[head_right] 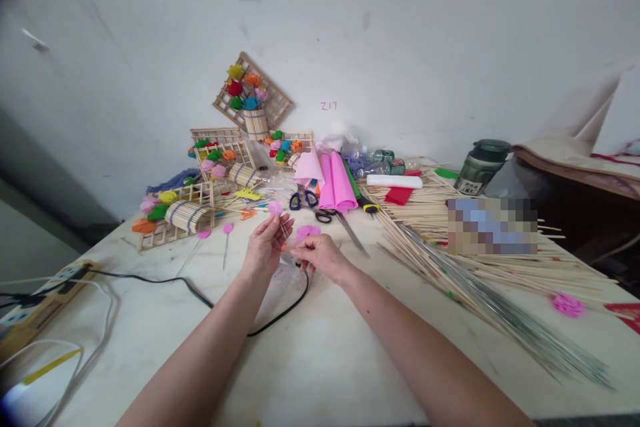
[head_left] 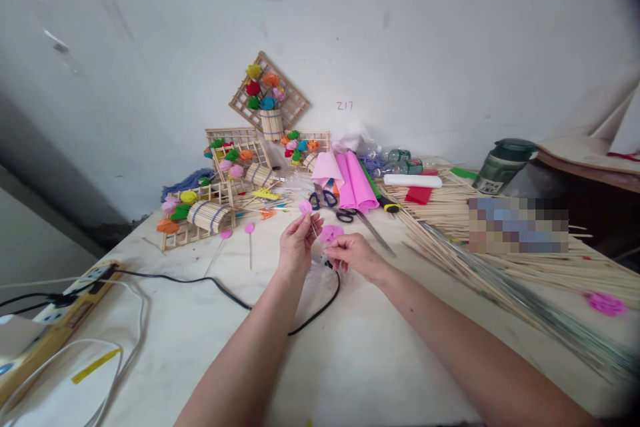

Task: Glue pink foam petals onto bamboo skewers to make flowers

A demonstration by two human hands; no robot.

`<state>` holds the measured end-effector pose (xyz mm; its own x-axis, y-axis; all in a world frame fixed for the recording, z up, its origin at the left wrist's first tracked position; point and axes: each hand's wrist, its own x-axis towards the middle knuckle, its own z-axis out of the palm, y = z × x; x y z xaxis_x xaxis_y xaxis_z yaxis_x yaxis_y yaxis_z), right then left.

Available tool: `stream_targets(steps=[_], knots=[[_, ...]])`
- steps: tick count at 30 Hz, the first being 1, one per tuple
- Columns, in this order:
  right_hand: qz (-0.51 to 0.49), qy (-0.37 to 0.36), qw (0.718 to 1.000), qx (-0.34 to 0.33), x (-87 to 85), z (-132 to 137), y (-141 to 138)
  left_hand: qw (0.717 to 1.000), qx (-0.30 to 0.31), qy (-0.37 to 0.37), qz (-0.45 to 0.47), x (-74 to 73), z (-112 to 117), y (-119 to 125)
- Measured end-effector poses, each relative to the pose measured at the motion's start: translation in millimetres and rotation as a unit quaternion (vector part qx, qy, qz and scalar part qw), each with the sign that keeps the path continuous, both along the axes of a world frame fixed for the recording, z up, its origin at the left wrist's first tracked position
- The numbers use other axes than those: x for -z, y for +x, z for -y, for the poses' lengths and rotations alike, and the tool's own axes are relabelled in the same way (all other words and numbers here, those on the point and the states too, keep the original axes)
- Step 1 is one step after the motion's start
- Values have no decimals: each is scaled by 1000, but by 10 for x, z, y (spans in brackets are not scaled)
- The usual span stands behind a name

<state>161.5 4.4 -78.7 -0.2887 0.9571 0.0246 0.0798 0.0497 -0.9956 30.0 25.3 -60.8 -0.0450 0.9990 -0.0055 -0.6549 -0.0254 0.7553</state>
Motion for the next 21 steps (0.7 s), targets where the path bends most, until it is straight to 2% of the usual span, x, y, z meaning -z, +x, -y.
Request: stream_targets(steps=[12,21], knots=[[-8,-1,1000,-25,39,17,-39,1000,-9,24,0,32,-20,6],[23,6,999,-40,-62,83,-72,999,-15,40,-1,55,-42,10]])
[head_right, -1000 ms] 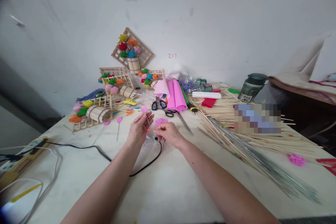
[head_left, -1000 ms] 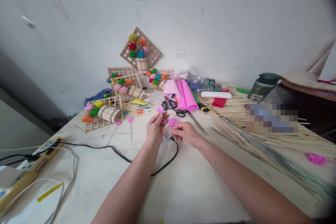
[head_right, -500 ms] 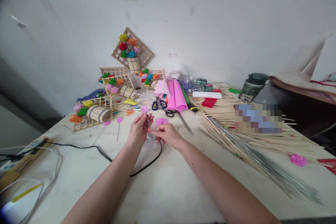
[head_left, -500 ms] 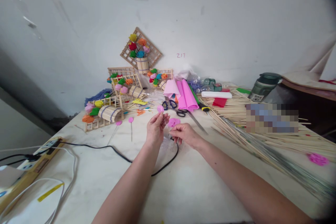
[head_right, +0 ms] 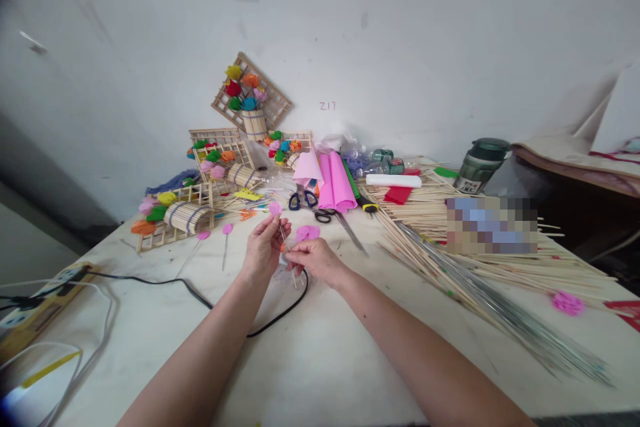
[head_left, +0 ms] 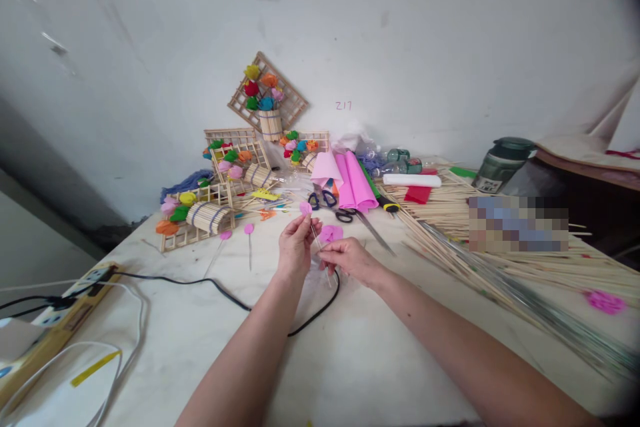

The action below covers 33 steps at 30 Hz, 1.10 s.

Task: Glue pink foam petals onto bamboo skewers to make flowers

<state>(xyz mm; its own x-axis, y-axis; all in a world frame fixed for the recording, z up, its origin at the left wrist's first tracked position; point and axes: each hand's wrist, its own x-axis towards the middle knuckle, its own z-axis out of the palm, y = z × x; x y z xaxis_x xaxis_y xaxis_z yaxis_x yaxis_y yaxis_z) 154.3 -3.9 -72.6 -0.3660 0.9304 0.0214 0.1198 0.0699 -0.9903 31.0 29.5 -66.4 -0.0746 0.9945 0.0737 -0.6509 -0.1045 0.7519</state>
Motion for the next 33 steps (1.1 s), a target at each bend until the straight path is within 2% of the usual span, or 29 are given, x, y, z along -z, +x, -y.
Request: stream_targets(steps=[6,14,20,33], knots=[[-28,5,999,-15,6,11,-20,1000,4,5,5,13,-6,-6],[12,85,996,19,37,-12,-13,1000,13,5,9,-16,6,-10],[34,93,994,36,7,12,-22,1000,26,5,16,-16,20,1],[42,110,990,75,101,-27,-32,998,45,-32,-9,-40,40,15]])
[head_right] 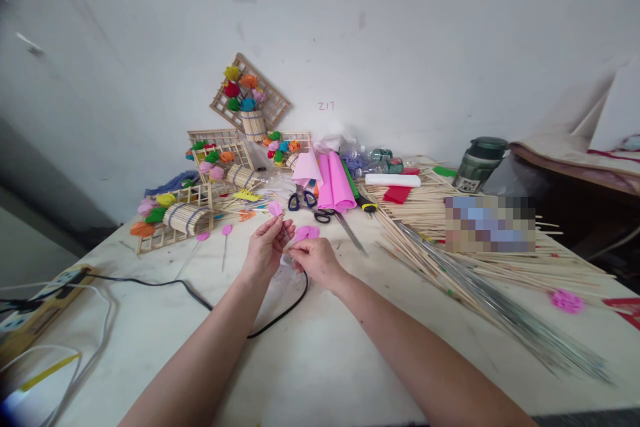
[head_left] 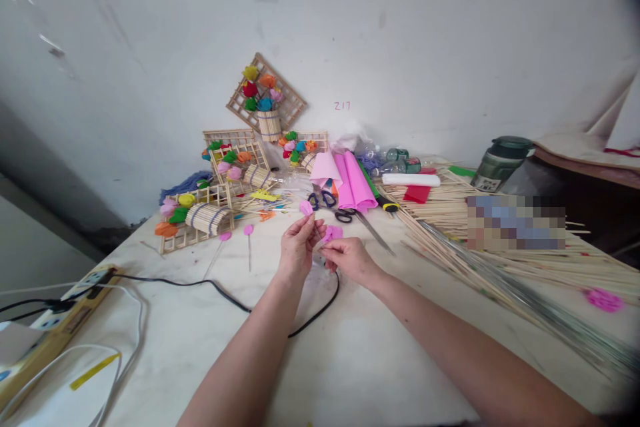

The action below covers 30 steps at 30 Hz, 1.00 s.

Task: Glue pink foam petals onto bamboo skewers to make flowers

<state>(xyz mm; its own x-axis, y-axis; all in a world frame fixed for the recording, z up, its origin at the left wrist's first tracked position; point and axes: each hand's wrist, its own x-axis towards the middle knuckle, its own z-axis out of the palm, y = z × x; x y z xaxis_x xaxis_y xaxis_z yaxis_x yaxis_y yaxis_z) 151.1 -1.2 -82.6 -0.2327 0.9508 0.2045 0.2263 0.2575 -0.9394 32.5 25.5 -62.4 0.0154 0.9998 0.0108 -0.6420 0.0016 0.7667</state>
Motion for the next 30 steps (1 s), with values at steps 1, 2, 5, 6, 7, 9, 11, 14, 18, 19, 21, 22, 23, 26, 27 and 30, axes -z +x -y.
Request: stream_targets(steps=[1,2,5,6,7,9,11,14,18,19,21,22,23,26,27,30], knots=[[5,3,1000,3,7,-3,1,1000,-1,0,-2,-2,1,-1],[11,5,1000,7,14,-6,1,1000,-2,1,-5,-5,3,-1],[27,6,999,17,36,-17,3,1000,-6,5,-11,-14,10,-3],[29,6,999,18,42,-20,4,1000,-7,6,-13,-18,13,-3],[30,5,999,19,46,-23,6,1000,-7,6,-15,-20,15,-5],[30,0,999,18,50,-27,11,1000,-9,6,-19,-24,18,-7],[35,-1,999,22,47,-29,17,1000,-11,9,-23,-24,18,-8],[62,24,997,34,32,-23,24,1000,-11,16,-24,-15,17,-8],[99,56,992,50,8,-4,27,1000,-5,25,-17,2,12,-6],[102,58,992,51,5,0,27,1000,-4,27,-16,4,11,-5],[104,61,992,47,5,3,26,999,-4,29,-15,5,11,-3],[103,62,992,46,8,3,26,999,-4,30,-16,3,12,-2],[102,63,992,45,12,2,26,999,-5,31,-17,0,14,0],[100,63,992,46,29,-4,24,999,-13,30,-22,-14,24,3],[99,62,992,46,35,-6,23,999,-15,28,-23,-19,28,3],[85,49,994,40,45,-8,18,999,-12,26,-18,-29,37,-1]])
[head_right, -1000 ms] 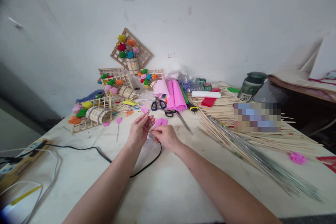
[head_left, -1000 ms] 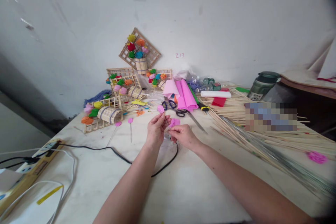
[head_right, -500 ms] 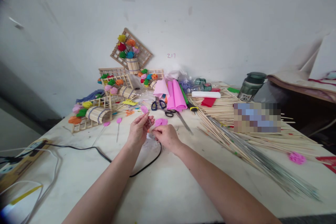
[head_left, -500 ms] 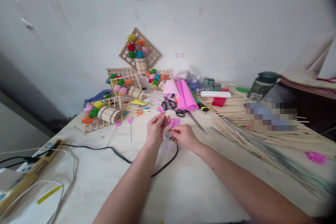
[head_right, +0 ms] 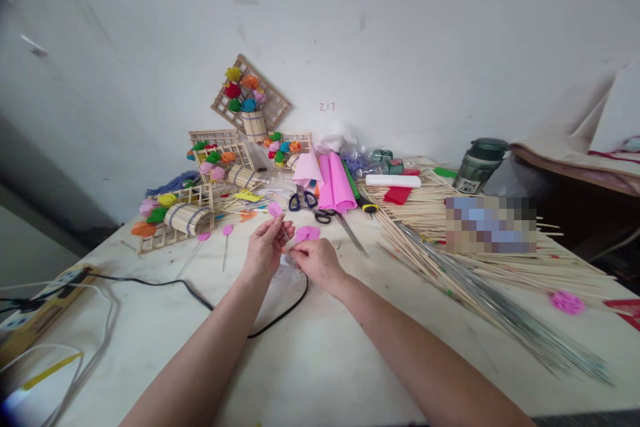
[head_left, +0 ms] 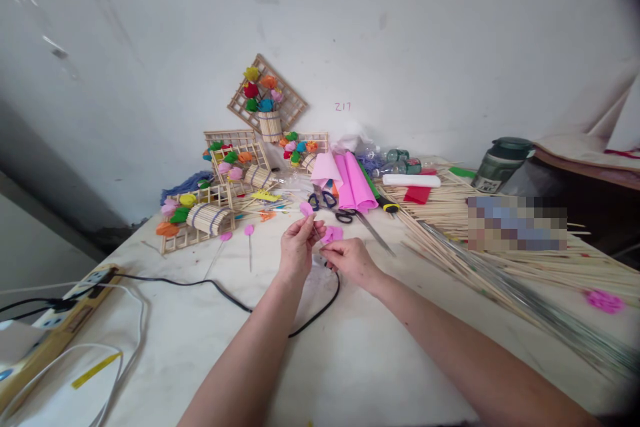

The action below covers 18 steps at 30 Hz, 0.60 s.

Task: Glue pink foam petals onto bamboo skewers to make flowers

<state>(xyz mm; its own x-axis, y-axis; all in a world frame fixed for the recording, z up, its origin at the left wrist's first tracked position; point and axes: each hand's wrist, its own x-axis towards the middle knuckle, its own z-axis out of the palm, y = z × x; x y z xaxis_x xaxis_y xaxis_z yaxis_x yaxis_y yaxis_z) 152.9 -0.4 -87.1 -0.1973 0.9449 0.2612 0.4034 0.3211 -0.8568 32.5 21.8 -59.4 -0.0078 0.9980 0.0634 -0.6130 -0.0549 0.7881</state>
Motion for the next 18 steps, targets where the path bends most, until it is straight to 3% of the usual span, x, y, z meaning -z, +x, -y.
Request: stream_targets(steps=[7,18], knots=[[-85,-79,992,-47,-56,22,-23,1000,13,3,13,1,-17,-28],[-117,-83,988,-62,-137,73,-41,1000,23,0,20,-17,-14,-33]])
